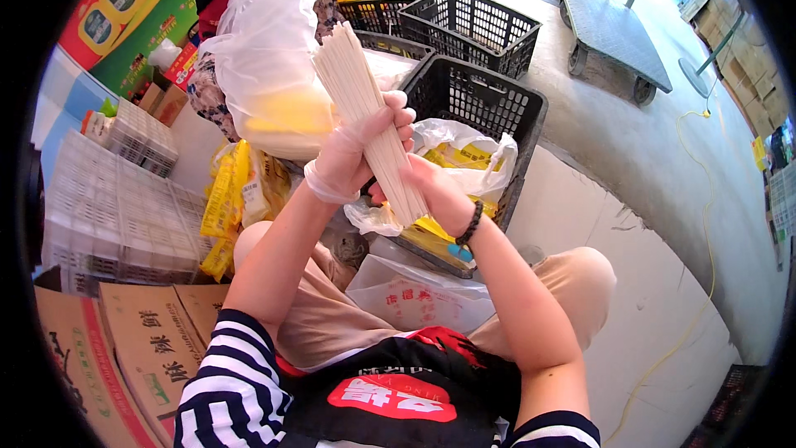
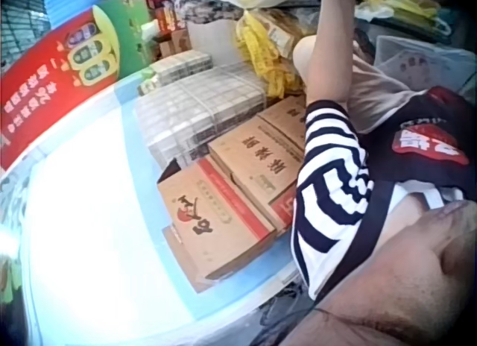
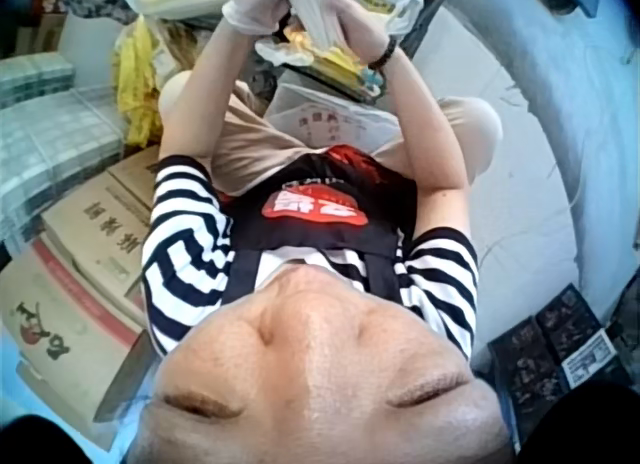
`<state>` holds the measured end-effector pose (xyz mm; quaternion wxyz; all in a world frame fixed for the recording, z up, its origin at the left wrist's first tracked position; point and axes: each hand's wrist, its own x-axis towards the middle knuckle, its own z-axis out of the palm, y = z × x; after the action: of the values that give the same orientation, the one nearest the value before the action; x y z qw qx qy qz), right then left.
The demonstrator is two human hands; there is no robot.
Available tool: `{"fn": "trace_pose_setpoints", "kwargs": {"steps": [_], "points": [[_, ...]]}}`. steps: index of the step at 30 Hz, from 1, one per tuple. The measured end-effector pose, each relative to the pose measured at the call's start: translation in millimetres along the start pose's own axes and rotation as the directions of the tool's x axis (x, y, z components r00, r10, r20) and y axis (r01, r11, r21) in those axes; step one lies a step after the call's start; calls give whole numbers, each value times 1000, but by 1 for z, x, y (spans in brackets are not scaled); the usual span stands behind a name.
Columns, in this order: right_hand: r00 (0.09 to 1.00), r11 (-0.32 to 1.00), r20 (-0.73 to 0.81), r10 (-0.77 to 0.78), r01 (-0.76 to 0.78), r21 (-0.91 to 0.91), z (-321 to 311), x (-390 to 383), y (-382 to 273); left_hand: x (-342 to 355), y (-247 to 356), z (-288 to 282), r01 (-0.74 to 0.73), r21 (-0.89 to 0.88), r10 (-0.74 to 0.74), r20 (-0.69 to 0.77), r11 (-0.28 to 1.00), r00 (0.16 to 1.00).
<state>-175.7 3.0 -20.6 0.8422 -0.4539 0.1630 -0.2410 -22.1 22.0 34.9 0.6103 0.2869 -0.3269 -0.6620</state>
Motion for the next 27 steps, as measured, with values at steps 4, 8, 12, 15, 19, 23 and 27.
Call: {"fn": "trace_pose_setpoints", "kwargs": {"steps": [4, 8, 12, 15, 19, 23, 27], "points": [[988, 929, -139, -62, 6, -370, 16, -3, 3, -3, -11, 13, 26, 29, -23, -80, 999, 997], [983, 930, -177, -42, -26, -367, 18, -3, 10, 0, -18, -1, 31, 23, -29, -86, 999, 996], [985, 932, -168, -28, -36, -361, 15, -5, 10, 0, -18, 3, 48, -7, -49, -107, 999, 993], [992, 949, -112, -53, 15, -316, 15, -1, 5, 4, -12, 5, -9, 26, 12, -100, 1000, 995], [997, 973, 13, 73, -74, 217, -7, 5, 7, 8, 10, 0, -166, 107, 177, -96, 980, 980], [979, 615, -138, 148, 19, 788, -8, 1, 19, 4, 14, 7, -312, 103, 324, -135, 945, 936], [995, 489, -86, -55, 101, 866, -13, 7, 31, -3, -19, 25, -228, 216, 243, -49, 950, 969]]}}
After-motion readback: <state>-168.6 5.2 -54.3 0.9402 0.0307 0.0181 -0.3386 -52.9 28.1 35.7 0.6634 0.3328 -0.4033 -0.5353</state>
